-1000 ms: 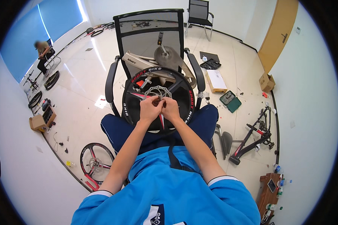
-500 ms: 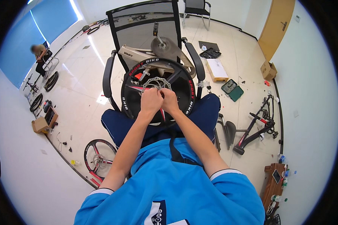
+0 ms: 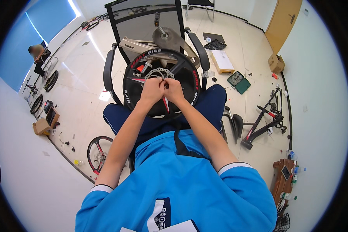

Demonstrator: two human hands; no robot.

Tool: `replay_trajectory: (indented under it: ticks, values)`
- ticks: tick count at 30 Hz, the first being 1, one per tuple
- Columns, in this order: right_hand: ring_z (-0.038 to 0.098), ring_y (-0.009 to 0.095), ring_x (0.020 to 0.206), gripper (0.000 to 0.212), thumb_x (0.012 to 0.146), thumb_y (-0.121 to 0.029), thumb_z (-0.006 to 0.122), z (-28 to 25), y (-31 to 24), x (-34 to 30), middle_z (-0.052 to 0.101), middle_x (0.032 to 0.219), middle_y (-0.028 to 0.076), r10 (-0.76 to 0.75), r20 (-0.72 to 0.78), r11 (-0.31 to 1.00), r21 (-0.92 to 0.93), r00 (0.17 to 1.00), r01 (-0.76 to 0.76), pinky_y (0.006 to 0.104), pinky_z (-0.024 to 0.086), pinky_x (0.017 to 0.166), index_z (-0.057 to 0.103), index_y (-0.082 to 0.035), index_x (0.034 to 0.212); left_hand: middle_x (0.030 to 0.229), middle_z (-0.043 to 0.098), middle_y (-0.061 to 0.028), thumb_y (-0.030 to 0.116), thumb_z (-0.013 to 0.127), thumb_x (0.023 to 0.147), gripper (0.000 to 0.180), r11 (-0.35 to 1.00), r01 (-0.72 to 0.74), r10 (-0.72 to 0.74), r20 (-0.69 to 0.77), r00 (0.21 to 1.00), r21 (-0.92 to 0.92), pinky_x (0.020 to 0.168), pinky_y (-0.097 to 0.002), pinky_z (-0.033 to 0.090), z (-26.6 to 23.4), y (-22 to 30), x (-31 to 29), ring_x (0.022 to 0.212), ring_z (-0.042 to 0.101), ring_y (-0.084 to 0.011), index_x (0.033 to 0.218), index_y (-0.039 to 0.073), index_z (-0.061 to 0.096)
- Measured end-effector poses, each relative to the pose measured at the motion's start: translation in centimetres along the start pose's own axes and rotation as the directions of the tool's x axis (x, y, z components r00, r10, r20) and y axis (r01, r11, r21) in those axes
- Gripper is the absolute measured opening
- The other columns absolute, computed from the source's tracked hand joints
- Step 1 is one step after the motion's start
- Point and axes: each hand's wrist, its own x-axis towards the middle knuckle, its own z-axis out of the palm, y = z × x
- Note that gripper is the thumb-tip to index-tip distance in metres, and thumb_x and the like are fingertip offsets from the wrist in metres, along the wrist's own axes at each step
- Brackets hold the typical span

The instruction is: The person sits on the floor and installs a disc brake rotor onto a bicycle wheel hub, aligning the rotor and securing it with bolts. The person repeatedly tightens the bolts by hand to fasten the rotor to the hub.

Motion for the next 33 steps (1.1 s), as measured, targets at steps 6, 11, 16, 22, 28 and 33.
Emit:
replay_trajectory:
  ticks: [6,11,16,22,28,33]
  values:
    - [0.065,0.016,0.062,0.016,0.086,-0.013,0.068,-2.3,1.7,-1.1,0.068,0.071,0.01,0.336,-0.12,0.925,0.229,0.934,-0.303,0.0291,0.05,0.058,0.066,0.001,0.08,0.076,0.072,-0.0149,0.027,0.071,0.086,0.031,0.888,0.328,-0.352,-0.017,0.936,-0.323,0.066,-0.0294,0.052,-2.3,-1.0,-3.7,0.068,0.07,-0.0202,0.099,-0.001,0.073]
    - [0.06,0.012,0.062,0.018,0.099,-0.019,0.055,-4.9,7.2,-1.9,0.063,0.074,0.005,0.65,-0.022,0.704,0.394,0.76,-0.591,0.0248,0.047,0.056,0.061,-0.002,0.094,0.074,0.072,-0.0085,0.027,0.069,0.089,0.03,0.785,0.511,-0.571,-0.089,0.816,-0.351,0.063,-0.0261,0.052,0.8,-6.1,-8.5,0.065,0.067,-0.0132,0.097,-0.002,0.073]
    - [0.052,0.01,0.059,0.026,0.096,-0.028,0.059,-3.5,9.4,-0.6,0.054,0.069,0.001,0.696,0.114,0.655,0.306,0.709,-0.691,0.0263,0.042,0.054,0.062,-0.003,0.093,0.076,0.072,-0.0146,0.027,0.069,0.088,0.032,0.68,0.616,-0.686,-0.05,0.726,-0.398,0.067,-0.0299,0.053,2.8,-7.6,-7.4,0.066,0.07,-0.0186,0.094,-0.005,0.07]
    - [0.058,0.013,0.067,0.031,0.086,-0.029,0.071,-0.9,8.0,0.9,0.064,0.073,0.007,0.498,0.016,0.865,0.059,0.867,-0.498,0.0303,0.046,0.061,0.068,0.001,0.091,0.074,0.071,-0.0113,0.021,0.067,0.091,0.027,0.567,0.648,-0.738,0.036,0.673,-0.509,0.059,-0.0277,0.053,3.5,-8.3,-6.6,0.061,0.068,-0.0146,0.095,-0.006,0.068]
    - [0.056,0.011,0.065,0.042,0.088,-0.04,0.07,-2.6,7.2,0.2,0.064,0.072,0.004,0.626,0.027,0.771,0.128,0.779,-0.624,0.0283,0.045,0.062,0.067,0.001,0.087,0.073,0.066,-0.0061,0.016,0.062,0.096,0.021,0.501,0.609,-0.678,0.158,0.718,-0.615,0.054,-0.0243,0.05,3.4,-8.7,-6.7,0.061,0.063,-0.0113,0.095,-0.004,0.066]
    - [0.068,0.034,0.079,0.043,0.084,-0.041,0.072,-3.9,8.0,-0.7,0.07,0.085,0.02,0.495,-0.123,0.83,-0.226,0.86,-0.51,0.0407,0.052,0.073,0.07,0.002,0.085,0.075,0.067,-0.0083,0.025,0.059,0.099,0.03,0.335,0.573,-0.693,0.217,0.687,-0.748,0.056,-0.0246,0.05,4.1,-8.6,-9.2,0.061,0.061,-0.0124,0.109,-0.004,0.062]
